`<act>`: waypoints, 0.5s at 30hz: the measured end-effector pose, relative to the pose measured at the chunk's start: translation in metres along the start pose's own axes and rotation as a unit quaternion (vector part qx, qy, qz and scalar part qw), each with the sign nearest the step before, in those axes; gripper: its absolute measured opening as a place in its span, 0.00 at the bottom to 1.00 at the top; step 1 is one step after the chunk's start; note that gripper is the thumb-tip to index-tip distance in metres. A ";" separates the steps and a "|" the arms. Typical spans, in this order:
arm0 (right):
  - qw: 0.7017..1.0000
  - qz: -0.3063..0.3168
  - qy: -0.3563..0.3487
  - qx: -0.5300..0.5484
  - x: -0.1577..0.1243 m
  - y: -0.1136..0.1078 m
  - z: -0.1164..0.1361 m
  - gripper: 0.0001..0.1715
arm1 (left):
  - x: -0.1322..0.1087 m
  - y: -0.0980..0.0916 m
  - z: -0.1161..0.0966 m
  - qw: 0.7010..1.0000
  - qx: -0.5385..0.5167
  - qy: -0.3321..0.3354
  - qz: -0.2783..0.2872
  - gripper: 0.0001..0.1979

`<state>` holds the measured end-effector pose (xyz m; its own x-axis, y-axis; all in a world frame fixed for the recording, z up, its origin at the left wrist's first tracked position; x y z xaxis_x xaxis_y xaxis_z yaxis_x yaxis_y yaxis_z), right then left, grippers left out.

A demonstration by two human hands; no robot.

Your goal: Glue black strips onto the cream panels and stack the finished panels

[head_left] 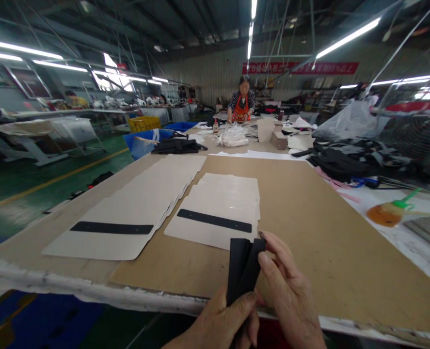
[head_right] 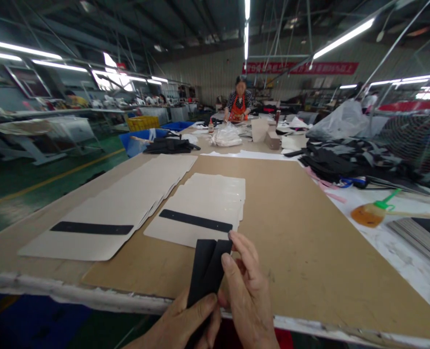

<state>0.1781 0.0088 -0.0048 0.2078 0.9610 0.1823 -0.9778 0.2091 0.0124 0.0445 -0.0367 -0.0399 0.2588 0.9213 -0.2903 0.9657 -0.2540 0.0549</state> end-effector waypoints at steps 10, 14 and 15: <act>0.995 -0.064 -0.052 0.057 -0.028 0.009 -0.003 0.07 | -0.001 0.002 0.001 0.994 -0.102 -0.017 -0.038 0.30; 0.955 -0.096 0.121 0.255 -0.005 -0.011 -0.001 0.14 | -0.016 -0.006 -0.013 1.000 -0.011 -0.018 0.001 0.28; 0.940 -0.109 0.133 0.296 0.004 -0.019 0.003 0.14 | -0.021 -0.009 -0.017 1.000 0.016 -0.014 0.010 0.25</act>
<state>0.1978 0.0079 -0.0012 0.3265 0.9350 -0.1383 -0.7387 0.3437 0.5798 0.0312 -0.0484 -0.0178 0.2768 0.9076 -0.3158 0.9589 -0.2821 0.0298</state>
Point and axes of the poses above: each hand's wrist, its own x-axis towards the middle knuckle, its own y-axis out of the palm, z = x × y, the point moved 3 cm from there along x, towards the middle knuckle, and after that the axes turned 8 degrees about -z, right-handed, at the moved point
